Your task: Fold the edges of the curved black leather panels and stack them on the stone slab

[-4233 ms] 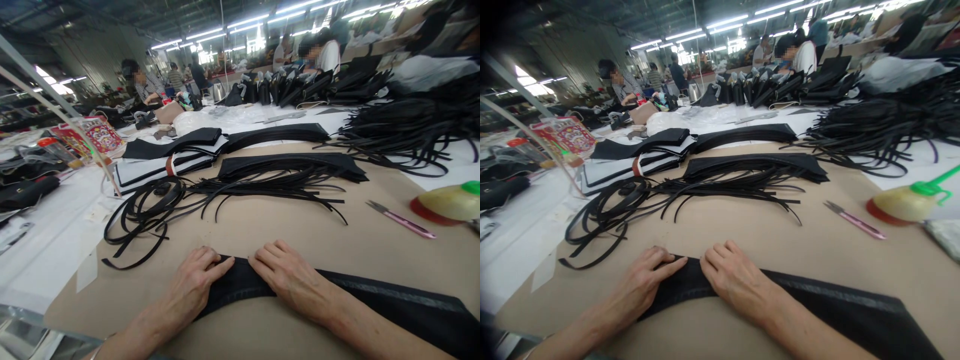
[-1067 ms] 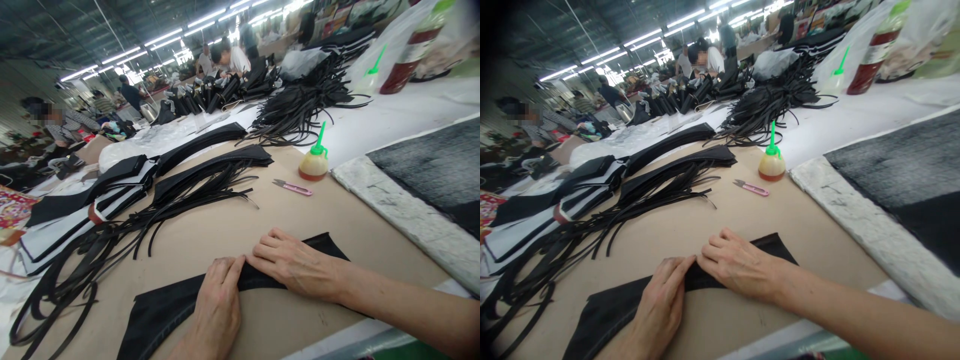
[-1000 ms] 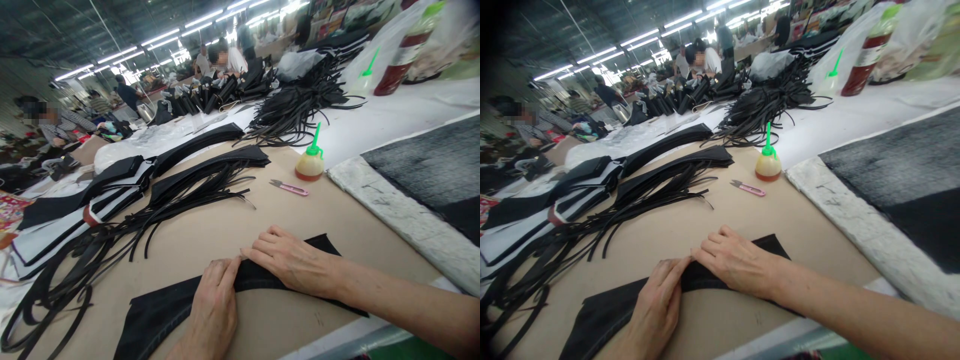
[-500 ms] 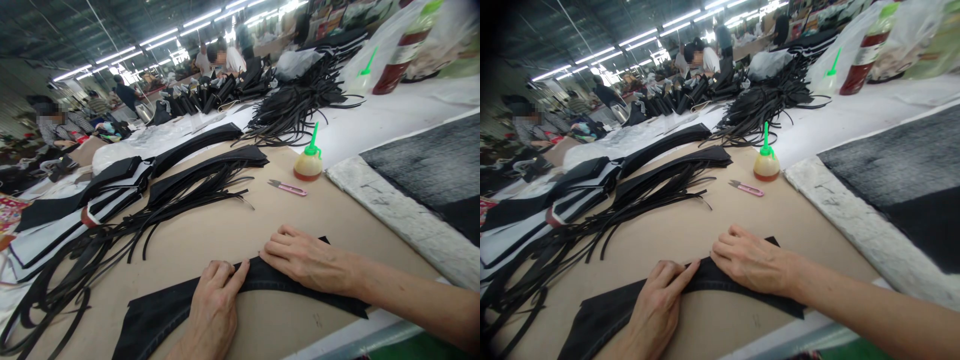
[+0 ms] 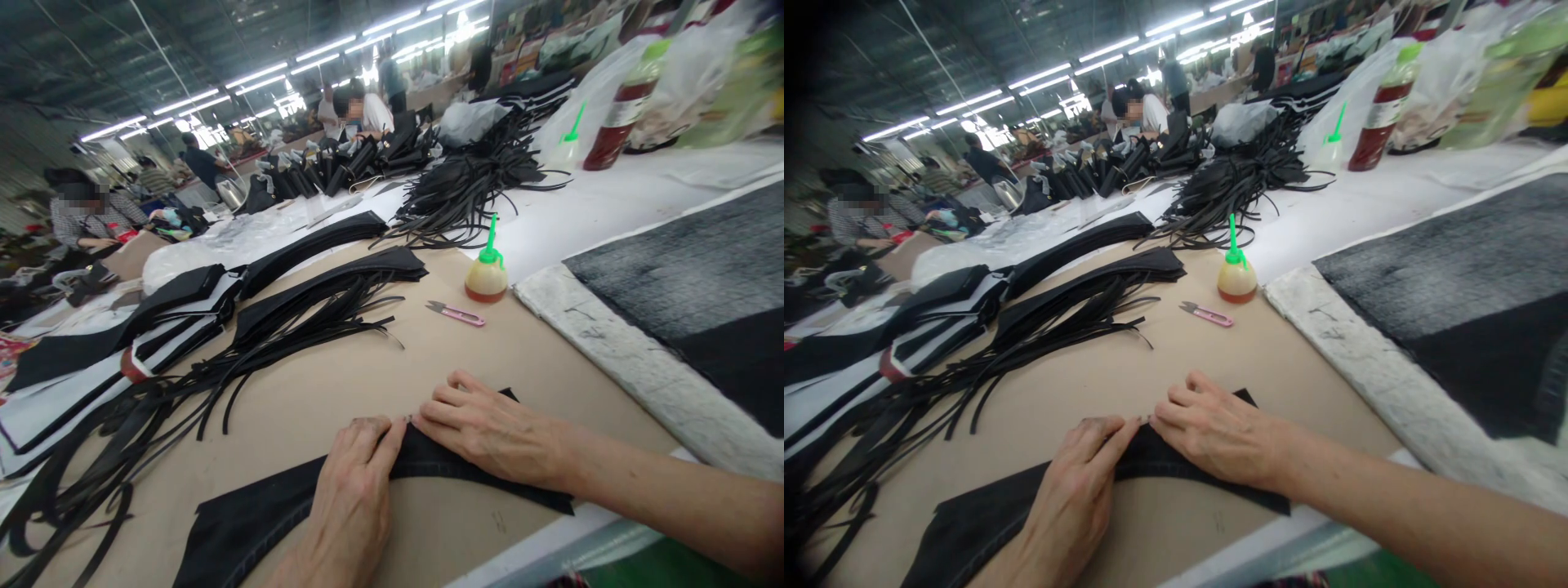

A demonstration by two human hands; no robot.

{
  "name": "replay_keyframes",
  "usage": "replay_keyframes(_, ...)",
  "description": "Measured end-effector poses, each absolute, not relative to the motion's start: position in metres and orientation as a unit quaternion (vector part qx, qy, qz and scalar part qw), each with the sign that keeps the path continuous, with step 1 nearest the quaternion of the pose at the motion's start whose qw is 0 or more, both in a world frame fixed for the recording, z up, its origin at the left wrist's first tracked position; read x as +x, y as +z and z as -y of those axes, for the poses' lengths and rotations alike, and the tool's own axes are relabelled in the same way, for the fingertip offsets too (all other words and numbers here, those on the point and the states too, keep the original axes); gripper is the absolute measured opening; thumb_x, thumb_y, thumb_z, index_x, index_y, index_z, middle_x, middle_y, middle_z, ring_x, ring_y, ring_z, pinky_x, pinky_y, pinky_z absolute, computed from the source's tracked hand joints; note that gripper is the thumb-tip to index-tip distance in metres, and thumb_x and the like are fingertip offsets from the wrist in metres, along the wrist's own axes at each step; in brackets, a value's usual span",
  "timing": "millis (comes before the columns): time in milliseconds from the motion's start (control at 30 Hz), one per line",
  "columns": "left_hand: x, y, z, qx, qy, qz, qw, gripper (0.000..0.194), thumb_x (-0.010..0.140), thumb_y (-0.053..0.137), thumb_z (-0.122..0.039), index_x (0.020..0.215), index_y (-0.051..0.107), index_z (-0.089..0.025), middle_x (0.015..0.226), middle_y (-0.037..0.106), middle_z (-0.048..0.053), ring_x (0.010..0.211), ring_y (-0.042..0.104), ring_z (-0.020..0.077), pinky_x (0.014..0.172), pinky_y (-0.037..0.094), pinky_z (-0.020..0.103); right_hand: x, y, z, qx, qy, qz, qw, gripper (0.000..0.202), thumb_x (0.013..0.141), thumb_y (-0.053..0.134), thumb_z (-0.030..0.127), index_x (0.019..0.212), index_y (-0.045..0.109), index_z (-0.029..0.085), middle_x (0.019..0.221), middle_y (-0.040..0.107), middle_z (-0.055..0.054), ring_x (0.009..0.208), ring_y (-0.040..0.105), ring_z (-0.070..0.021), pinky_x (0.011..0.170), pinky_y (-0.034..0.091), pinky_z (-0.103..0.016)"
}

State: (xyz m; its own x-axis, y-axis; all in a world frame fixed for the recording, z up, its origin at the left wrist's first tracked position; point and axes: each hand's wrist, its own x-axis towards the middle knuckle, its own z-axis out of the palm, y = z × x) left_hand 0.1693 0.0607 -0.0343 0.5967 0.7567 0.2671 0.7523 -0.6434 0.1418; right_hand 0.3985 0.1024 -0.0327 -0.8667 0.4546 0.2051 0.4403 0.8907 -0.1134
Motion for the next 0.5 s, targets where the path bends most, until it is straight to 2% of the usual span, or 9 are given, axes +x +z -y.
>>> replay_keyframes(133,0.185,-0.045,-0.059,0.891,0.205,-0.405,0.023,0.052,0.085,0.032,0.001,0.133,0.045,-0.01,0.106,0.061,0.012,0.096,0.056,0.0219,0.085,0.054,0.037,0.4,-0.034,-0.103,-0.233,0.013,0.964,0.125,0.012,0.101,0.045,0.014,0.103,0.057,0.012,0.093,0.054,-0.005,0.085,0.046,-0.0203,0.079,0.036,-0.037)
replay_keyframes(233,0.185,-0.055,-0.058,0.889,0.204,-0.41,0.028,0.052,0.087,0.034,-0.001,0.137,0.041,-0.011,0.105,0.061,0.011,0.096,0.056,0.0218,0.085,0.053,0.037,0.409,-0.036,-0.108,-0.225,-0.008,0.961,0.158,0.018,0.102,0.04,0.012,0.11,0.056,0.011,0.09,0.054,-0.005,0.083,0.047,-0.0196,0.08,0.036,-0.036)
replay_keyframes(433,0.182,-0.054,-0.061,0.895,0.172,-0.409,0.038,0.05,0.088,0.034,-0.002,0.135,0.047,-0.012,0.095,0.059,0.009,0.088,0.055,0.0227,0.077,0.054,0.036,0.441,-0.042,-0.117,-0.234,-0.009,0.957,0.171,0.027,0.103,0.034,0.011,0.102,0.061,0.012,0.087,0.056,-0.006,0.079,0.047,-0.0191,0.075,0.036,-0.035)
replay_keyframes(500,0.183,-0.052,-0.062,0.899,0.165,-0.404,0.042,0.05,0.088,0.035,-0.002,0.135,0.048,-0.013,0.095,0.059,0.009,0.088,0.054,0.0226,0.078,0.053,0.036,0.448,-0.044,-0.117,-0.228,-0.012,0.958,0.172,0.029,0.104,0.033,0.012,0.105,0.061,0.011,0.09,0.057,-0.007,0.082,0.049,-0.0194,0.077,0.036,-0.035)
